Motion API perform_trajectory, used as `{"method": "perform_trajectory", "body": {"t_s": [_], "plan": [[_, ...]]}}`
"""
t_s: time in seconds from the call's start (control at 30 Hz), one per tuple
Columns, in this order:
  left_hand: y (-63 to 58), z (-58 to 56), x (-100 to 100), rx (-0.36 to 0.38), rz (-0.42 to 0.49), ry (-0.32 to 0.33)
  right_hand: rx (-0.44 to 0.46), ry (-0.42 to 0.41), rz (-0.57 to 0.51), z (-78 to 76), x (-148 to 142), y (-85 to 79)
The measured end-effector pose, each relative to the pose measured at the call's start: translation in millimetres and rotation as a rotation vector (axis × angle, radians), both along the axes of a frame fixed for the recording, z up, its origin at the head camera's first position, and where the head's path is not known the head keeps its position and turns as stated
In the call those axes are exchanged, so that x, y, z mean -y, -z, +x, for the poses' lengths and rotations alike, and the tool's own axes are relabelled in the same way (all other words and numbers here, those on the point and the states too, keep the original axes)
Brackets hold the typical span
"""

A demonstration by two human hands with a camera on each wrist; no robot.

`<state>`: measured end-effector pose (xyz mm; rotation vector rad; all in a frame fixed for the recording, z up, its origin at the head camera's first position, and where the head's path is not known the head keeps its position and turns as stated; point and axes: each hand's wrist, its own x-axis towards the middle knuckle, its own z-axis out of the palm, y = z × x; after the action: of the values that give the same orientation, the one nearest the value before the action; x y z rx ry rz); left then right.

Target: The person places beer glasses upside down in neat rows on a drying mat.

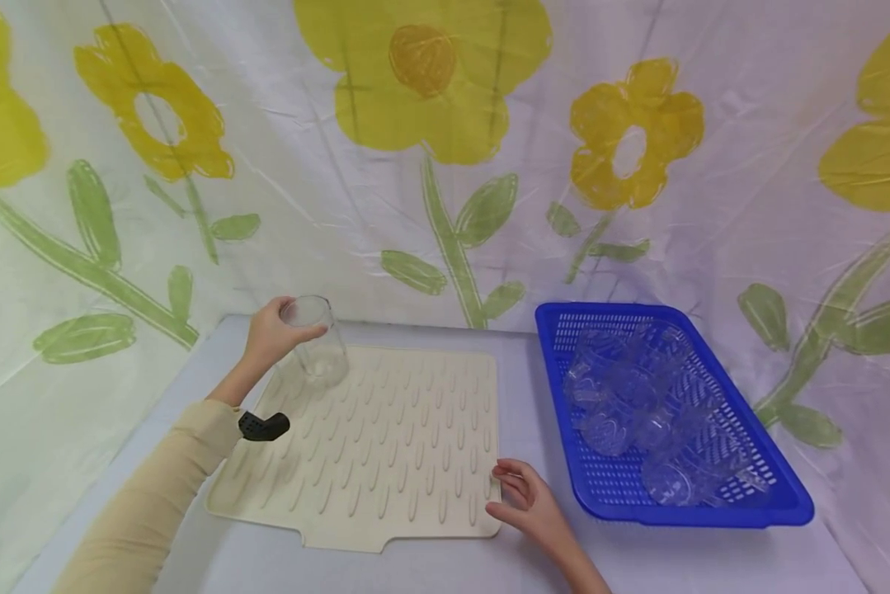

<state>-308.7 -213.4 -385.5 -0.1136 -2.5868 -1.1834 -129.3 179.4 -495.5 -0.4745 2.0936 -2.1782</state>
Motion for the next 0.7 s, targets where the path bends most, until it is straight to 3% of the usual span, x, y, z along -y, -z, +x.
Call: {"method": "perform_trajectory", "body": {"t_s": [0.33, 0.7], "plan": [[8.7, 0.5, 6, -0.001, -0.001, -0.061, 0.055, 0.035, 0.032, 9.7, -10, 4.0], [15.9, 1.9, 10, 0.011, -0.009, -0.065, 0.073, 0.004, 0.027, 11.4, -10, 2.3]]}}
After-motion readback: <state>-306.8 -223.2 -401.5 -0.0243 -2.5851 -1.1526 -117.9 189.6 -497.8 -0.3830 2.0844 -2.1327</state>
